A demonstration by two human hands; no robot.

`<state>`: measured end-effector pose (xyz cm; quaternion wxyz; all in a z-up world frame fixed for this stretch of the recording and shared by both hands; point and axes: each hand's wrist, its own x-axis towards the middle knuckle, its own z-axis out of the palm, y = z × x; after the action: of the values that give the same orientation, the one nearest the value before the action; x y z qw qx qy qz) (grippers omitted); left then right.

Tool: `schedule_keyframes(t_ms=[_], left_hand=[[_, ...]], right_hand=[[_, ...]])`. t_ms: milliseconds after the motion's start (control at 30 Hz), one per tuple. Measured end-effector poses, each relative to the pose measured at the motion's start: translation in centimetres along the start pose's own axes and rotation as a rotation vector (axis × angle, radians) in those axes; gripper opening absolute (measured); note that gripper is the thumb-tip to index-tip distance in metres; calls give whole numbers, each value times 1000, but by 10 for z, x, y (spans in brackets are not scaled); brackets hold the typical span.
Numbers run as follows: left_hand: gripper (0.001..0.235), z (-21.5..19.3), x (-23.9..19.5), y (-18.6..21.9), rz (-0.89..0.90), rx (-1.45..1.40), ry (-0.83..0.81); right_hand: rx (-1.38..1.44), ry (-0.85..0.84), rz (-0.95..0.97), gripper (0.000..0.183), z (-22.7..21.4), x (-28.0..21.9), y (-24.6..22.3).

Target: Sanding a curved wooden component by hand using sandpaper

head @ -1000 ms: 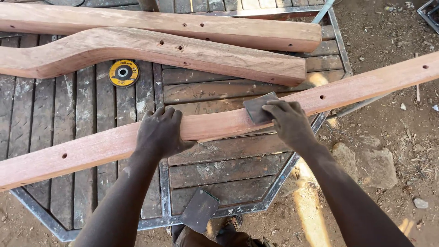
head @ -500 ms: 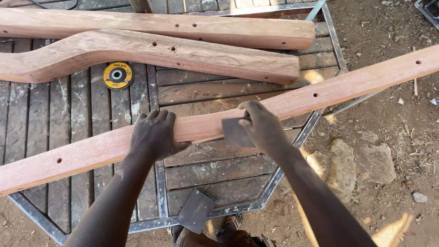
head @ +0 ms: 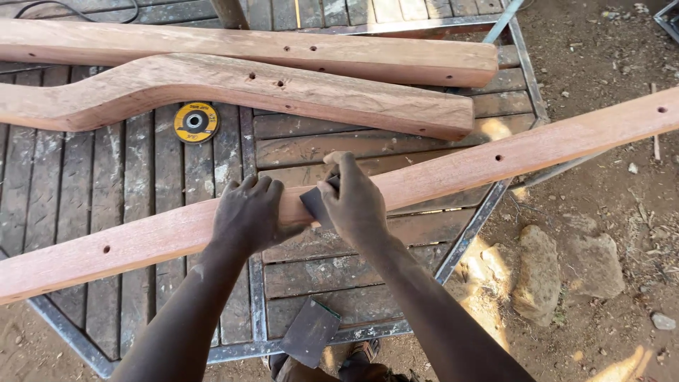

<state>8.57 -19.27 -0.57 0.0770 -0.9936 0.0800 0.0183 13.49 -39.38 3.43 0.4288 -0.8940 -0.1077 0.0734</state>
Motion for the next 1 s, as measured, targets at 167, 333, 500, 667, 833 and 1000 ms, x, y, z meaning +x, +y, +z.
schedule_keyframes(t_ms=[167, 333, 500, 667, 833, 1000], left_hand=[[67, -4, 1, -2, -13, -142, -22], [54, -7, 2, -3, 21, -132, -11], [50, -1, 0, -4, 46, -144, 6], [58, 11, 1, -5, 52, -131, 24], [50, -5, 2, -2, 43, -114, -8], [60, -25, 2, 6, -3, -154, -73]], right_hand=[[-124, -375, -288, 28, 1, -3, -12], [133, -512, -236, 30, -32, -10, -30], [559, -687, -255, 56, -31, -27, -6], [784, -568, -164, 70, -10, -33, 17], [712, -424, -265, 42, 5, -21, 31], [702, -199, -129, 28, -5, -10, 68]])
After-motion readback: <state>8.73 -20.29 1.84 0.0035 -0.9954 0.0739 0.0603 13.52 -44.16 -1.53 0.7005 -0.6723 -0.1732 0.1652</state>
